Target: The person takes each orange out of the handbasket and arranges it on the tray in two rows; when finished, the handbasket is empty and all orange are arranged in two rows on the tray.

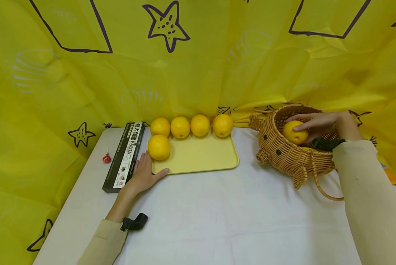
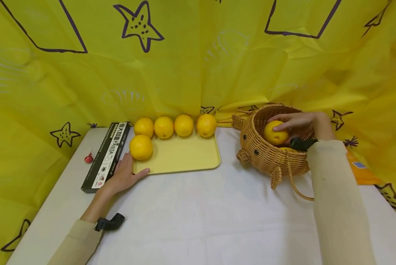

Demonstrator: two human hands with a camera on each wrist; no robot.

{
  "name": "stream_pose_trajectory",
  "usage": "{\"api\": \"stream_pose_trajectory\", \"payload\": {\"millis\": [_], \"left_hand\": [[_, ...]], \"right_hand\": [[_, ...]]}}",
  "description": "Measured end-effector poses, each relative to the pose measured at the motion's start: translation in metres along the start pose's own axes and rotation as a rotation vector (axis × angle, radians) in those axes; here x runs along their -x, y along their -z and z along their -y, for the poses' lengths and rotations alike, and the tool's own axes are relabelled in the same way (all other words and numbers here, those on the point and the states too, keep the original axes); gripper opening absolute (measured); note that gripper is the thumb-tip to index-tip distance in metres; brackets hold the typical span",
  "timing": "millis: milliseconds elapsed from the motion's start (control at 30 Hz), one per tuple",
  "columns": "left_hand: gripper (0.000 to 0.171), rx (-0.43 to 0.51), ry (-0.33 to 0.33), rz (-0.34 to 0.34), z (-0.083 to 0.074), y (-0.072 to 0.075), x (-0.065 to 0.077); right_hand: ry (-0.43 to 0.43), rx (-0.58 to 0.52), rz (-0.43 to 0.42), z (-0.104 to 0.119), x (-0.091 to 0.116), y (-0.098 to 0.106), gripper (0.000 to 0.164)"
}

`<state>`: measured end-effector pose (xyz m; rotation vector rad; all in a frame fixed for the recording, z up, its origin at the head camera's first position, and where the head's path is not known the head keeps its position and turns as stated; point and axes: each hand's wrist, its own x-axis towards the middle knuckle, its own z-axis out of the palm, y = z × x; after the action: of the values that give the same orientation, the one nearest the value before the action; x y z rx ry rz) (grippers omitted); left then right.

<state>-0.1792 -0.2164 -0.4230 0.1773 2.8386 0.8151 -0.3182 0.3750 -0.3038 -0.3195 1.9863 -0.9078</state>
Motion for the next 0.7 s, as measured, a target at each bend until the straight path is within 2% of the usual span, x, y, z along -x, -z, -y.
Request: {"api": "stream_pose_trajectory", "payload": {"millis": [67, 200, 500, 700], "left_hand": [[0.106, 0.002, -0.002, -0.001, 0.0005, -0.0003, -0.0003], [0.106, 0.003, -0.004, -0.002, 0.0006, -0.0006, -0.0002], [0.106, -0.006, -0.001, 0.0, 0.0002, -0.0002, -0.0006], [0.107, -0.006, -0.007, -0.004, 0.002, -0.0011, -0.002]], "right_hand": [[0.007, 0.018, -0.004, -0.0001, 0.0005, 0.0006, 0.047], [0.066, -0.017, 0.034, -0.0031, 0.0006, 0.0025, 0.037], [0.277, -0.194, 0.109, -0.0016, 0.0046, 0.0029, 0.044], [0.364, -0.169, 0.078, 0.0021, 0.0062, 0.0027, 0.047]]}}
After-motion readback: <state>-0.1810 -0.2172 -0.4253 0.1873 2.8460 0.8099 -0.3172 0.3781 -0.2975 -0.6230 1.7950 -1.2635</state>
